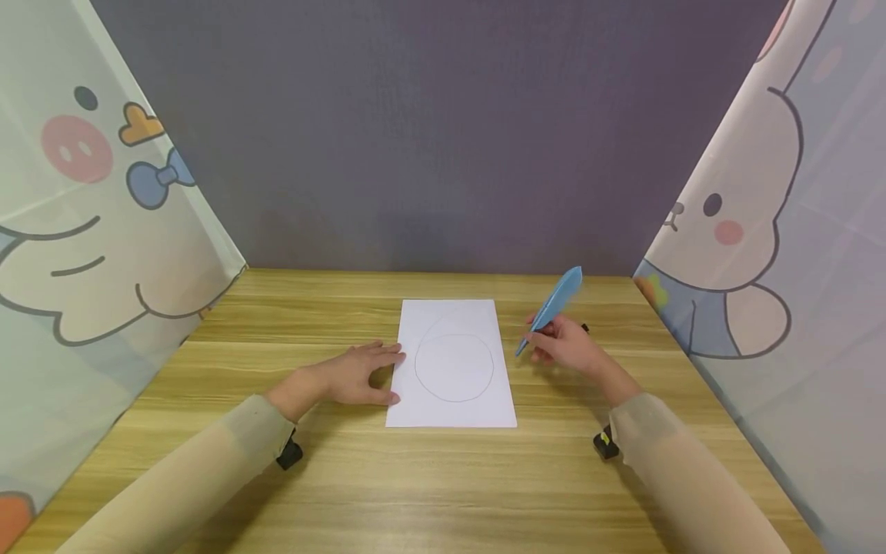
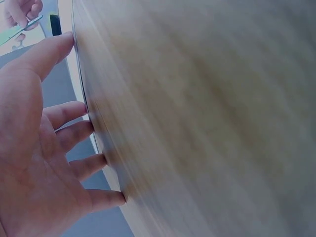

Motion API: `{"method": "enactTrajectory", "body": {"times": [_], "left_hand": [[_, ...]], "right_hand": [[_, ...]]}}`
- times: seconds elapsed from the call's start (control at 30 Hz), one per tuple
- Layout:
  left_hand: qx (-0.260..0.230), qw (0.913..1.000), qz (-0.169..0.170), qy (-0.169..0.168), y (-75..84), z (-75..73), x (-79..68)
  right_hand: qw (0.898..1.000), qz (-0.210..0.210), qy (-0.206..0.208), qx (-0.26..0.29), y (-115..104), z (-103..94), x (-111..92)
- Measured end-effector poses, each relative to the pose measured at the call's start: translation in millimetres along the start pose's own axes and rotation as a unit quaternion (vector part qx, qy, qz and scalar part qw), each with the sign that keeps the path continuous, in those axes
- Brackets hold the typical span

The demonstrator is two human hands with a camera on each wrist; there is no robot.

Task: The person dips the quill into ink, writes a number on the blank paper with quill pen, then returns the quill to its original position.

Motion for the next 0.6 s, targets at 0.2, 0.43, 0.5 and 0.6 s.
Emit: {"method": "enactTrajectory", "body": {"times": [0.2, 0.43, 0.5, 0.6], "left_hand": [[0.003, 1.0000, -0.003, -0.001, 0.7, 0.3, 0.4], [0.002, 1.0000, -0.003, -0.001, 1.6, 0.4, 0.6], [0.002, 1.0000, -0.003, -0.001, 1.3, 0.6, 0.1], [0.004, 1.0000, -0.005, -0.001, 0.6, 1.0, -0.1]], "right_hand": [[1.000, -0.012, 0.018, 0.008, -6.4, -2.6, -2.6], [0.999, 0.018, 0.025, 0.032, -7.8, -4.8, -6.4], [0.999, 0.020, 0.025, 0.028, -8.5, -5.3, -7.2], [0.999, 0.017, 0.024, 0.014, -9.4, -5.7, -7.5]]}}
Point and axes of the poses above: each hand's wrist, its own x-axis towards the middle knuckle, its own z-axis out of the palm, y = z × x, the point moved 7 cm from there along x, towards the middle knuckle, and after that the axes turned 1 degree about -y, right-handed, at the moved point
